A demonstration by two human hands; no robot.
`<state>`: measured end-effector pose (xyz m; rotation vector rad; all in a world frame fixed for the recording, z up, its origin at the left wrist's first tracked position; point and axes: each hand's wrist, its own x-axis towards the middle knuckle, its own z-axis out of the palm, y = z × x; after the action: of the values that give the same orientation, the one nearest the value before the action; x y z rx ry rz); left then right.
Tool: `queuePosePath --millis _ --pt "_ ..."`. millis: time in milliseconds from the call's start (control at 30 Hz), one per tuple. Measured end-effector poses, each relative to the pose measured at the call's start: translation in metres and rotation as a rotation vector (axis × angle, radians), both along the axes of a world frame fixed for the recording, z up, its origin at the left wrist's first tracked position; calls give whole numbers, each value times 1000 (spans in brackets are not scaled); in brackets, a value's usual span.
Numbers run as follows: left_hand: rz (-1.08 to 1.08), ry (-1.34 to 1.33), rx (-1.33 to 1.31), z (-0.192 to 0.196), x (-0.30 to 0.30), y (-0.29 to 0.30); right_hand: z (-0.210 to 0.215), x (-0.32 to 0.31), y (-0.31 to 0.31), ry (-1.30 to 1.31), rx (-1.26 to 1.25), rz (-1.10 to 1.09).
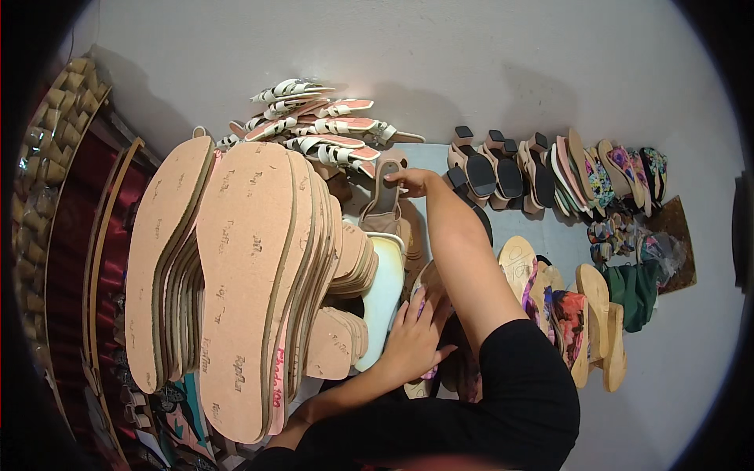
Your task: Organizing and matching various shoe parts and finished sandals on a work table.
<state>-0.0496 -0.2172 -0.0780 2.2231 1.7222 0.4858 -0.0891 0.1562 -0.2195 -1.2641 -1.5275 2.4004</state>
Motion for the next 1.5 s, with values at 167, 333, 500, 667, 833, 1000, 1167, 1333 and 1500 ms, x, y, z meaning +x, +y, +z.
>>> queuePosePath --millis 167,333,500,667,833,1000,1167,1333,1500 --pt "-11 -33 27 1 0 2 32 -13 -26 -468 361 49" --pt "1 -24 23 1 1 -1 6 -15 -25 -561 237 288" --pt "-10 -77 34 0 0 -1 -5 -13 -22 -590 234 295" --pt "11 -43 46 1 -1 -4 4 1 -23 -497 385 288" --pt "-3 -25 71 -2 -3 -4 34 19 -23 -418 410 232" --pt "-15 -26 113 -3 -2 -4 80 37 -10 -358 651 48" --pt "-16 -53 120 1 -1 -2 115 38 23 -255 1047 28" --pt "-12 -66 123 1 0 -1 135 21 37 -79 967 -155" --pt "-3 -10 78 -5 -6 -6 95 -8 20 -183 1629 -354"
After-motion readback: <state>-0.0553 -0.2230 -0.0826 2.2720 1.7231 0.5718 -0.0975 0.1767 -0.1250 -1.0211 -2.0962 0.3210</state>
